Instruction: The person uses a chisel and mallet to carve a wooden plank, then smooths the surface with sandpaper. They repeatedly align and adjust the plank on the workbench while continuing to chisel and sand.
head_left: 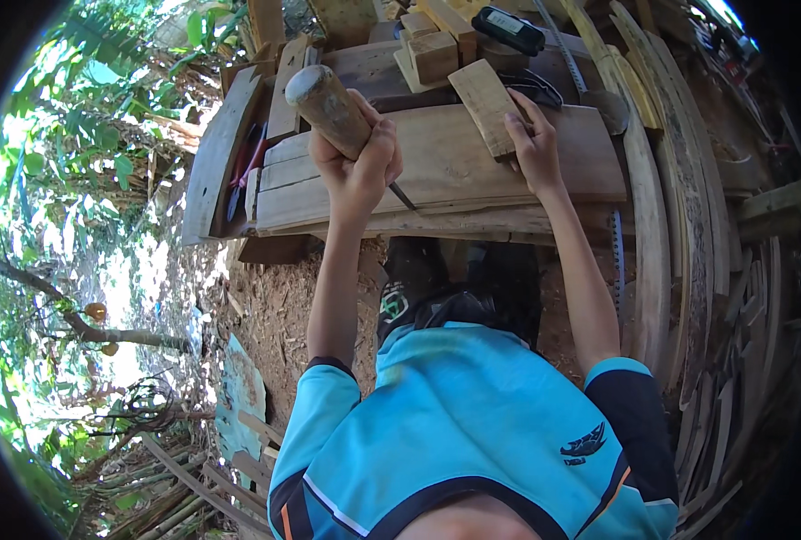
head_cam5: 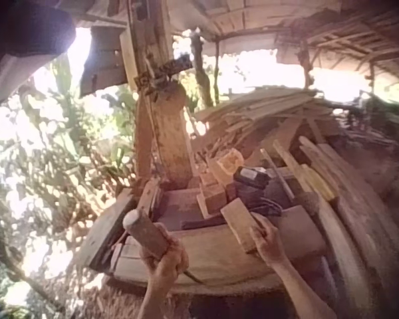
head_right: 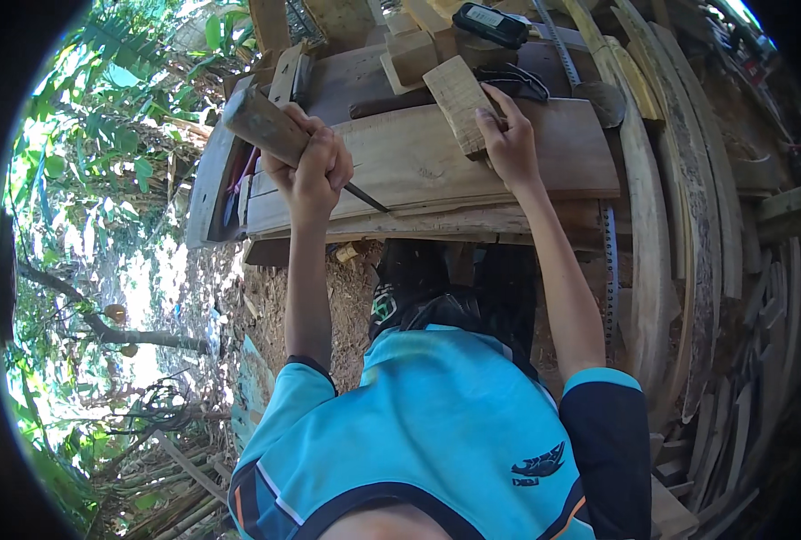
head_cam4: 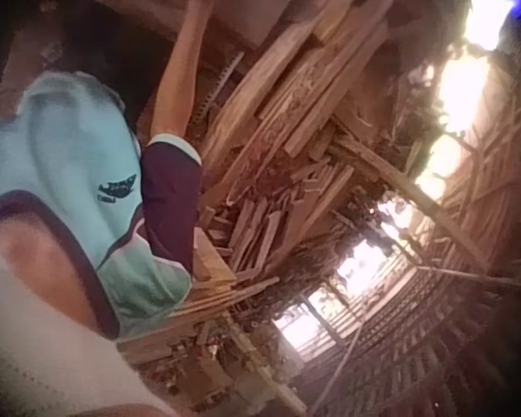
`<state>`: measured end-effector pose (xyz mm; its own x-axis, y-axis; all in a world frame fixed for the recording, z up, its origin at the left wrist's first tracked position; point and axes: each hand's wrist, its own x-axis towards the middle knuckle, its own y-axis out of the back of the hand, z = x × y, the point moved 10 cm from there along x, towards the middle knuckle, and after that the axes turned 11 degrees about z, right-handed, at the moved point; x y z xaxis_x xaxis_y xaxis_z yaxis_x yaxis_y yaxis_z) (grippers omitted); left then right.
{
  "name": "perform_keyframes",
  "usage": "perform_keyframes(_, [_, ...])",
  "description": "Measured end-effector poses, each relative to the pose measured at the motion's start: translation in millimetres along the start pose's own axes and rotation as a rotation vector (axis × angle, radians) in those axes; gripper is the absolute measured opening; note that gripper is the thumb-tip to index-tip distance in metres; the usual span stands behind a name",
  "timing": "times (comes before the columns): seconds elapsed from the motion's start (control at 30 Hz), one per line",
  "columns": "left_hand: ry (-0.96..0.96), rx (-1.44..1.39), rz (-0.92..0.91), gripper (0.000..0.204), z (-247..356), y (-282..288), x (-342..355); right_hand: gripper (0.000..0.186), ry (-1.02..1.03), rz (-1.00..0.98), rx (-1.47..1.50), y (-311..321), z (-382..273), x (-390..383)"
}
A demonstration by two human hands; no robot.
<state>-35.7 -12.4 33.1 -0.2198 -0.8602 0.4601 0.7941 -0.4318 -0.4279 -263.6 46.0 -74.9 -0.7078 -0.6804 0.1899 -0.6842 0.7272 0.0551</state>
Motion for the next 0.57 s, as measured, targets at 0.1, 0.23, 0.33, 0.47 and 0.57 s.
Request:
perform_keyframes(0.1, [-0.026,0.003,-0.024,0.016,-0.1,-9.0,-4.2,0.035,0.154,0.043,0.002,4.5,-1.3,4.1])
perform_keyframes(0.23, [-0.023,0.036,-0.063,0.016,-6.7,-17.8,-1.5,0.04,0.392,0.014,-0.04,3.5,-20.4,2.4])
perform_keyframes(0.33, [-0.178,0.176,-0.111,0.014,-2.2,-23.8,-6.0,0.044,0.493,-0.094,-0.029,-9.2,-71.1,-2.2])
perform_keyframes(0.47, [-0.117,0.175,-0.017,0.01,-6.1,-15.2,-4.6,0.049,0.647,-0.308,0.044,-22.9,-217.6,-1.7])
perform_keyframes(0.57, [-0.068,0.098,-0.018,0.01,-3.9,-20.7,-0.9,0.039,0.925,-0.435,0.166,-8.0,-336.6,-46.5])
